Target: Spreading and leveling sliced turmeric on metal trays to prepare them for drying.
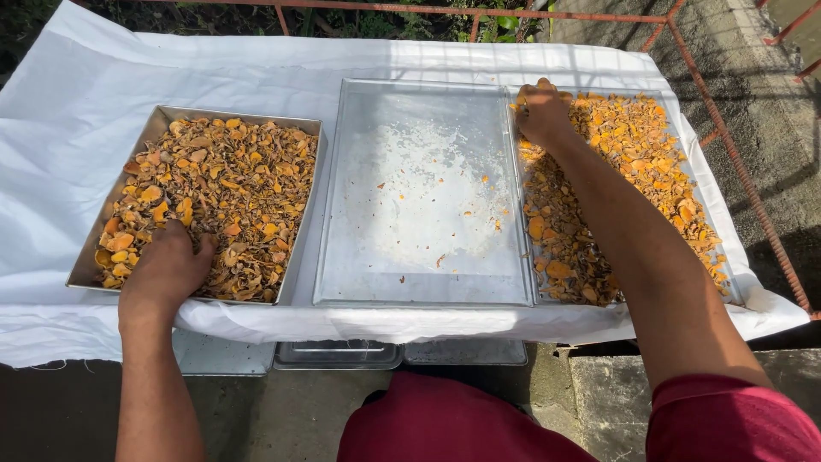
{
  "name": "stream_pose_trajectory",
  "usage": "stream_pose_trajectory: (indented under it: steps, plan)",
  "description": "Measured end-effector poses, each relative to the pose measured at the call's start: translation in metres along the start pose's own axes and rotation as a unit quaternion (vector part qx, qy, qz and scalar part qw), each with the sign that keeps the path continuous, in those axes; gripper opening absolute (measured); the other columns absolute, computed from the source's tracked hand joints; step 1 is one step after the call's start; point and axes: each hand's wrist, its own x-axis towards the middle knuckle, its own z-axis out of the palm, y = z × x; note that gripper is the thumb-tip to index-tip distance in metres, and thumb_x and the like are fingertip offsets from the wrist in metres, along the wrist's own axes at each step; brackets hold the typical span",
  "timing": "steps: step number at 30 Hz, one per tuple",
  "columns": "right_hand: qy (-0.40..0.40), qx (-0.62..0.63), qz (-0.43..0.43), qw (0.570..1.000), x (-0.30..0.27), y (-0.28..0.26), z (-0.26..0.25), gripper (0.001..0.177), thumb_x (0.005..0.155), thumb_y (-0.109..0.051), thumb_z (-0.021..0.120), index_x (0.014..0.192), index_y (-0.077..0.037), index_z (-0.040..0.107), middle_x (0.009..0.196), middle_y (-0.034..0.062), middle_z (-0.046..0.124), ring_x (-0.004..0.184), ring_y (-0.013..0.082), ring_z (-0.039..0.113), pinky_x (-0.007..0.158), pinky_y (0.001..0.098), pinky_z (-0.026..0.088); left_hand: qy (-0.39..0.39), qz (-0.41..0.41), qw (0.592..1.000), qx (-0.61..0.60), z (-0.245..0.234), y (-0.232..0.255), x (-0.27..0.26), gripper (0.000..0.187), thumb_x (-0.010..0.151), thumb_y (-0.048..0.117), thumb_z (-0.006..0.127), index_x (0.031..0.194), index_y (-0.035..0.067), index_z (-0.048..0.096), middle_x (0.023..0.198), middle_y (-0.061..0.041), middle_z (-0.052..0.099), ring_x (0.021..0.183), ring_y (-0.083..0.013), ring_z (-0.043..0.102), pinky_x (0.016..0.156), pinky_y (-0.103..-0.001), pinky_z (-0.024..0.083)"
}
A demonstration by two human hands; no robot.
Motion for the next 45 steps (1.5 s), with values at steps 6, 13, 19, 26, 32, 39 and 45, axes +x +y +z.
stream_pose_trajectory:
  steps: [6, 13, 19, 26, 32, 39, 45]
  plan:
    - [-0.028, 0.016, 0.004, 0.999, -0.002, -0.019, -0.016, 0.008, 0.095, -0.002, 0.060, 0.102, -0.003, 0.058, 0.121, 0.0218, 0.049, 0.102, 0.0384, 0.057, 0.083, 0.0509, 0.050, 0.004, 0.008, 1.000, 0.002, -0.001, 0.001, -0.003, 0.048, 0.111, 0.038, 0.043, 0.122, -0.008, 0.052, 0.125, -0.031, 0.058, 0.114, -0.0499, 0.059, 0.086, -0.063, 0.047]
    - [-0.047, 0.040, 0.130, 0.990, 0.001, -0.052, -0.040, 0.019, 0.079, -0.005, 0.066, 0.083, -0.015, 0.050, 0.153, 0.0225, 0.042, 0.155, 0.0412, 0.013, 0.118, 0.0604, 0.006, 0.021, 0.036, 0.999, 0.011, 0.011, -0.014, 0.012, 0.050, 0.110, 0.038, 0.045, 0.121, -0.011, 0.052, 0.122, -0.035, 0.060, 0.112, -0.0538, 0.059, 0.083, -0.064, 0.047]
    - [-0.038, 0.045, -0.002, 0.998, 0.002, -0.177, -0.030, 0.012, 0.096, -0.017, 0.060, 0.108, -0.015, 0.062, 0.144, 0.0161, 0.051, 0.148, 0.0353, 0.030, 0.114, 0.0526, 0.024, 0.053, 0.092, 0.994, 0.001, 0.022, -0.039, 0.027, 0.032, 0.112, 0.027, 0.044, 0.109, -0.004, 0.051, 0.101, -0.029, 0.064, 0.087, -0.0466, 0.063, 0.069, -0.057, 0.045]
    - [-0.077, 0.236, -0.344, 0.905, -0.033, -0.360, 0.013, 0.024, 0.092, -0.008, 0.063, 0.115, -0.009, 0.059, 0.100, 0.0084, 0.051, 0.085, 0.0304, 0.055, 0.090, 0.0392, 0.039, 0.074, 0.089, 0.993, -0.021, 0.013, -0.032, 0.014, 0.035, 0.114, 0.022, 0.037, 0.110, -0.008, 0.053, 0.096, -0.028, 0.062, 0.084, -0.0475, 0.067, 0.063, -0.054, 0.049]
    - [-0.164, 0.244, -0.360, 0.885, -0.040, -0.457, 0.053, 0.058, 0.098, -0.030, 0.066, 0.147, -0.014, 0.040, 0.133, 0.0273, 0.056, 0.129, 0.0505, 0.054, 0.114, 0.0637, 0.028, 0.101, 0.121, 0.988, -0.003, 0.014, -0.039, 0.024, 0.035, 0.110, 0.021, 0.043, 0.110, -0.012, 0.057, 0.093, -0.030, 0.062, 0.083, -0.0505, 0.070, 0.057, -0.051, 0.056]
    - [-0.214, 0.101, -0.288, 0.928, -0.022, -0.493, 0.097, 0.075, 0.104, -0.054, 0.059, 0.157, -0.010, 0.029, 0.155, 0.0329, 0.040, 0.144, 0.0445, 0.047, 0.124, 0.0634, 0.011, 0.105, 0.103, 0.989, 0.004, 0.015, -0.038, 0.020, 0.034, 0.109, 0.022, 0.045, 0.109, -0.009, 0.058, 0.099, -0.028, 0.060, 0.088, -0.0479, 0.070, 0.063, -0.049, 0.058]
    - [-0.233, 0.135, -0.323, 0.907, -0.029, -0.490, 0.099, 0.063, 0.108, -0.034, 0.052, 0.152, 0.005, 0.030, 0.145, 0.0346, 0.045, 0.130, 0.0509, 0.057, 0.119, 0.0697, 0.028, 0.113, 0.103, 0.988, 0.015, 0.016, -0.037, 0.020, 0.033, 0.109, 0.022, 0.045, 0.107, -0.009, 0.057, 0.098, -0.027, 0.059, 0.089, -0.0504, 0.069, 0.066, -0.049, 0.059]
